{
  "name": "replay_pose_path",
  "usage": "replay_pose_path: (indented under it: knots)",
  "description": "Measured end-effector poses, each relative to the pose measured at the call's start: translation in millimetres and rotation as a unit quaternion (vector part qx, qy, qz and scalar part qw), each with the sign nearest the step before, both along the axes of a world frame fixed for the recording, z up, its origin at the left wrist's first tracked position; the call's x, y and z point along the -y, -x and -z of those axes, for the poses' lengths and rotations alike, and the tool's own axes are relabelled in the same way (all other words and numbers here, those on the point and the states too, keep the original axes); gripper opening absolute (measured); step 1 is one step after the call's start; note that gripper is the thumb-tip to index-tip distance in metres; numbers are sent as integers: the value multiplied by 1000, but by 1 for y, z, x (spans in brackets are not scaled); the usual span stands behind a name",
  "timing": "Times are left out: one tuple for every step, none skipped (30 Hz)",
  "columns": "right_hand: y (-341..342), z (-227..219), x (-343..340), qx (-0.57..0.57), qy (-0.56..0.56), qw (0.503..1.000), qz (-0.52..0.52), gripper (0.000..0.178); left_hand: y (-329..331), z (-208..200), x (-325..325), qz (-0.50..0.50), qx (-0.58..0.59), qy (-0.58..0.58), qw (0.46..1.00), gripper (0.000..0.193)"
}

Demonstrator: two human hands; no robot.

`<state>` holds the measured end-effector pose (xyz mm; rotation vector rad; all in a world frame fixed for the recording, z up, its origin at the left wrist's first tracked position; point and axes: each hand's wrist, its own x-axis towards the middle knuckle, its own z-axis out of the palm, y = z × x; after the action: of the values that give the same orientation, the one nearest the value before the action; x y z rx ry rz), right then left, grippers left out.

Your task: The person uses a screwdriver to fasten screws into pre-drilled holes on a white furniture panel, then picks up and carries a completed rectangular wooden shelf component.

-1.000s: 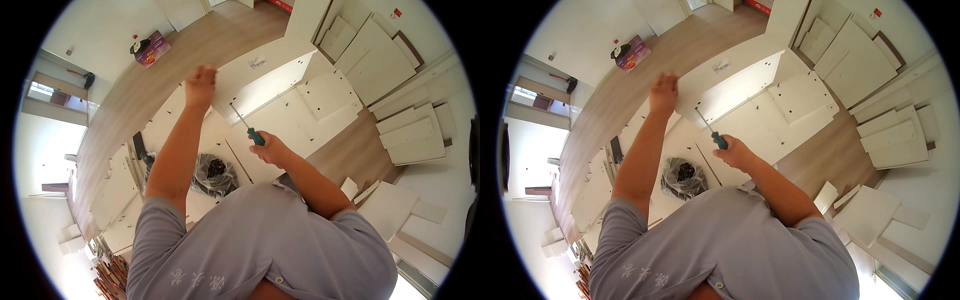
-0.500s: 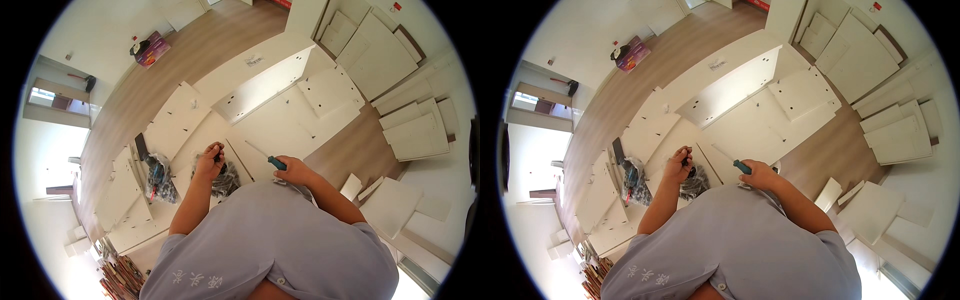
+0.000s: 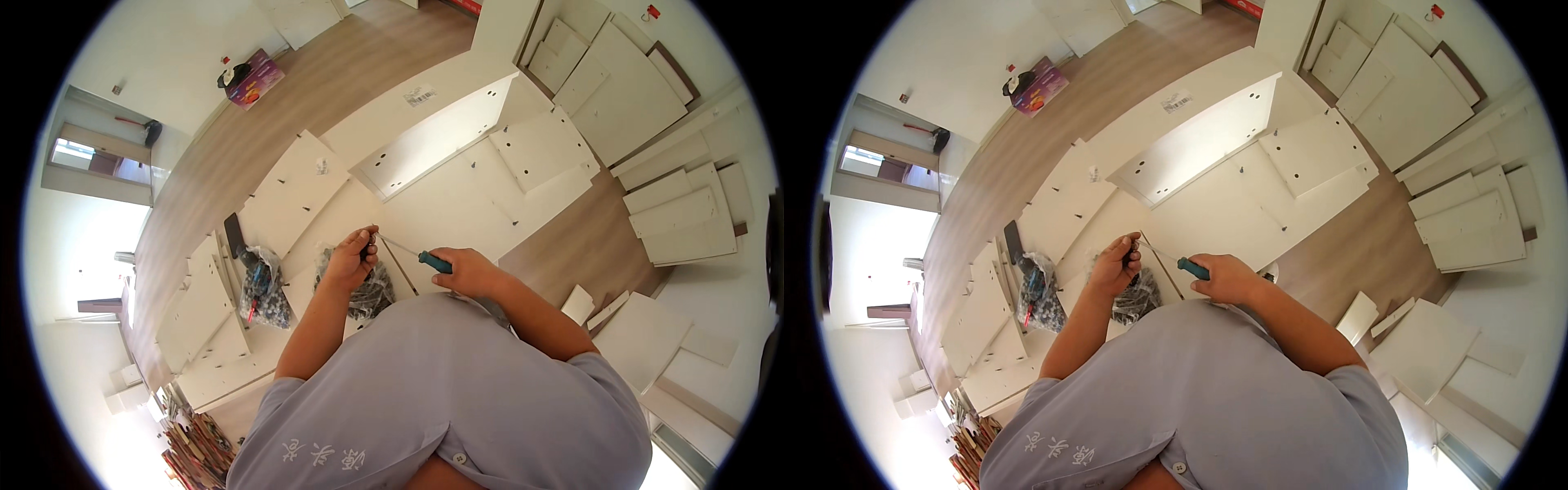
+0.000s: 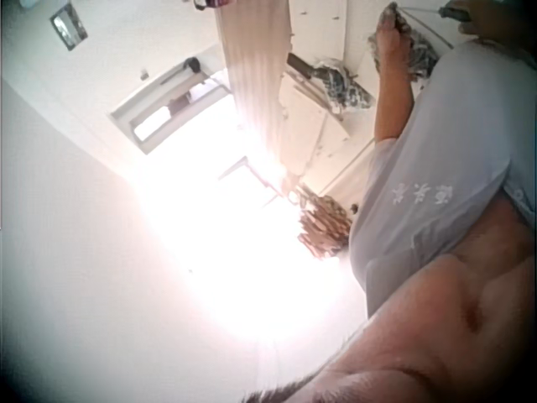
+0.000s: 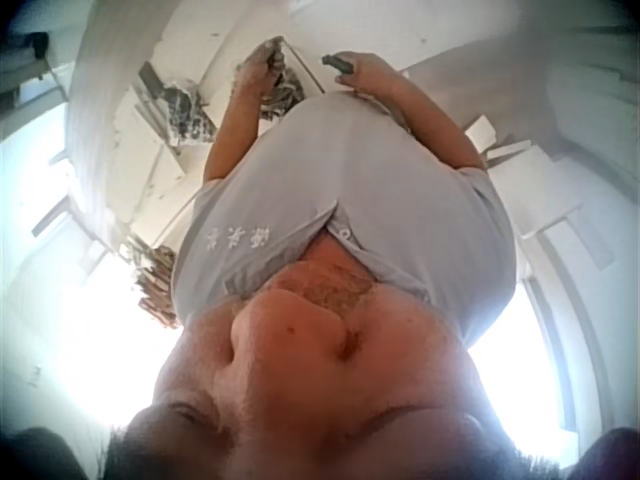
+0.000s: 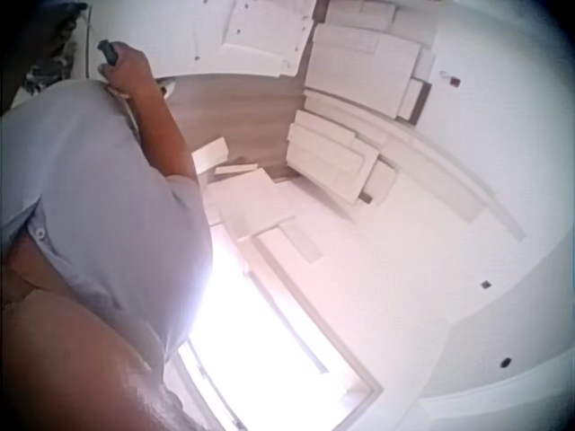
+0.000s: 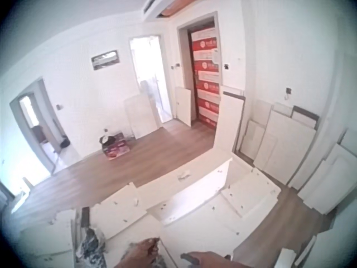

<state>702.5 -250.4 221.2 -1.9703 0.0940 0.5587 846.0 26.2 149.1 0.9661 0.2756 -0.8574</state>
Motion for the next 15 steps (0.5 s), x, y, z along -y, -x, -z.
replay_pose_path:
  knots:
    - [0, 1, 1, 4, 7, 1000, -3, 44, -1, -1, 0, 6, 7, -3, 1000, 27]
    - [1, 3, 3, 8, 14, 1000, -7, 44, -2, -1, 0, 10, 7, 0, 1000, 26]
    - [1, 4, 4, 13, 21, 1000, -11, 44, -3, -1, 0, 14, 7, 3, 1000, 26]
    - [1, 6, 5, 21, 26, 999, -13, 44, -4, -2, 0, 17, 8, 6, 1000, 25]
    - [2, 7, 6, 29, 31, 999, -15, 44, -5, -2, 1, 26, 12, -4, 1000, 24]
    - [2, 8, 6, 36, 36, 999, -16, 44, -6, -5, 4, 36, 15, -14, 999, 24]
    - [2, 8, 7, 34, 38, 999, -18, 45, -7, -8, 7, 46, 19, -23, 999, 23]
    - [2, 7, 8, 32, 41, 998, -20, 45, -8, -11, 10, 55, 27, -37, 997, 23]
    - [2, 6, 9, 30, 43, 998, -23, 45, -8, -14, 13, 63, 35, -52, 996, 23]
    - [2, 7, 9, 34, 55, 997, -29, 45, -9, -16, 16, 72, 43, -66, 994, 22]
    - [3, 8, 10, 38, 68, 996, -34, 46, -11, -16, 17, 80, 46, -82, 992, 23]
    - [3, 9, 11, 42, 80, 995, -40, 47, -12, -17, 17, 88, 50, -98, 990, 23]
    - [4, 9, 11, 61, 117, 990, -49, 47, -13, -17, 17, 95, 53, -113, 988, 23]
    - [4, 8, 12, 80, 153, 983, -57, 47, -15, -17, 18, 109, 64, -134, 983, 24]
    - [5, 6, 13, 97, 189, 975, -65, 47, -16, -19, 19, 124, 75, -155, 977, 24]
